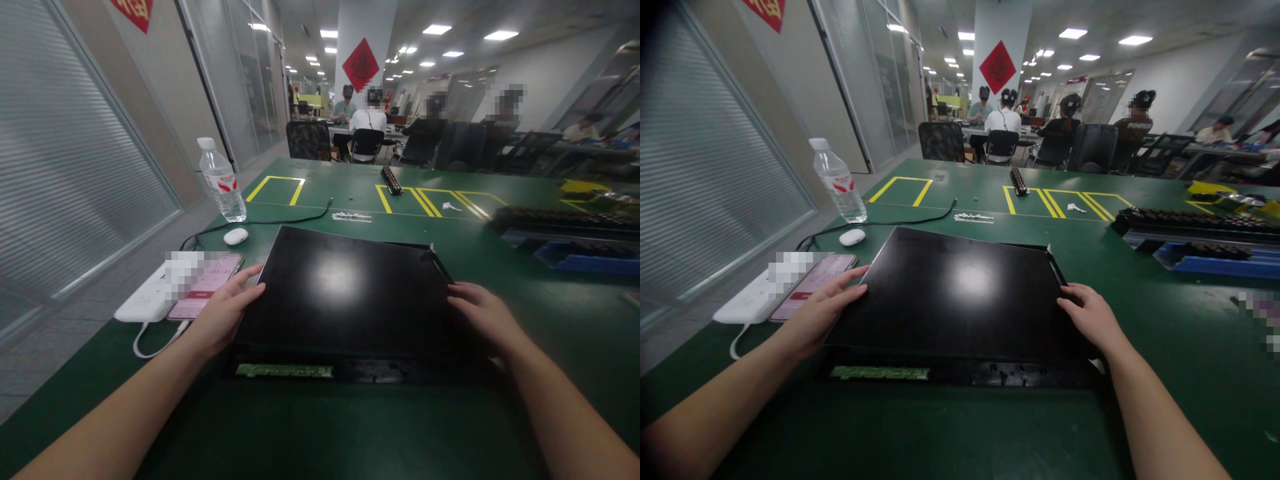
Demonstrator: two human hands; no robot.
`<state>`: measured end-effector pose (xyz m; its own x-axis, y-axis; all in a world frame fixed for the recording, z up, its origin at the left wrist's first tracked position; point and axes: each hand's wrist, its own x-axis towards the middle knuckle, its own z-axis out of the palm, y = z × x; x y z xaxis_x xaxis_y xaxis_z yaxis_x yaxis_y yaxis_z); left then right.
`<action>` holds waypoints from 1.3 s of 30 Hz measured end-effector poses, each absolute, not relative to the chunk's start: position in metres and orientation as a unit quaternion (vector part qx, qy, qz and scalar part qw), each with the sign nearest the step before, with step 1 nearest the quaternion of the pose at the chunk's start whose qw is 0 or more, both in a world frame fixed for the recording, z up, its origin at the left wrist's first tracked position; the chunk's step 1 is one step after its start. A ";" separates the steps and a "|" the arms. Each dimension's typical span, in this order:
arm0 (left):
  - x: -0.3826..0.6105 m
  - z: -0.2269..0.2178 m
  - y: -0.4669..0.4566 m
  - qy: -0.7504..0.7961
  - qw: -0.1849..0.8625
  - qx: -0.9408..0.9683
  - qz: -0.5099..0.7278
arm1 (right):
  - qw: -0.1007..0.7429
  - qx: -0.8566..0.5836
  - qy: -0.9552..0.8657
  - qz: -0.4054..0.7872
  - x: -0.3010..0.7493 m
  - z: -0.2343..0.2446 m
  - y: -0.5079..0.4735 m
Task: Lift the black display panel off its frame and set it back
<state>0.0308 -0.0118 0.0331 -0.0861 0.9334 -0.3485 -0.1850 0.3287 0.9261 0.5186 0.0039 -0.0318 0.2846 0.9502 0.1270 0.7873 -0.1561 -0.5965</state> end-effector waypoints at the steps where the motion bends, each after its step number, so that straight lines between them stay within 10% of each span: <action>1: 0.029 0.032 -0.012 0.560 0.584 0.344 0.476 | 0.288 -0.751 -0.576 0.145 0.519 -0.032 0.004; 39: 0.000 -0.023 0.010 0.638 0.244 0.665 0.302 | 0.343 -0.797 -0.447 0.217 0.511 -0.029 0.006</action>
<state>0.0003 0.0102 -0.0231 0.0042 0.9958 0.0911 0.7013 -0.0679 0.7096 0.5111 0.0059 -0.0291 0.5061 0.8616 -0.0396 0.5635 -0.3651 -0.7410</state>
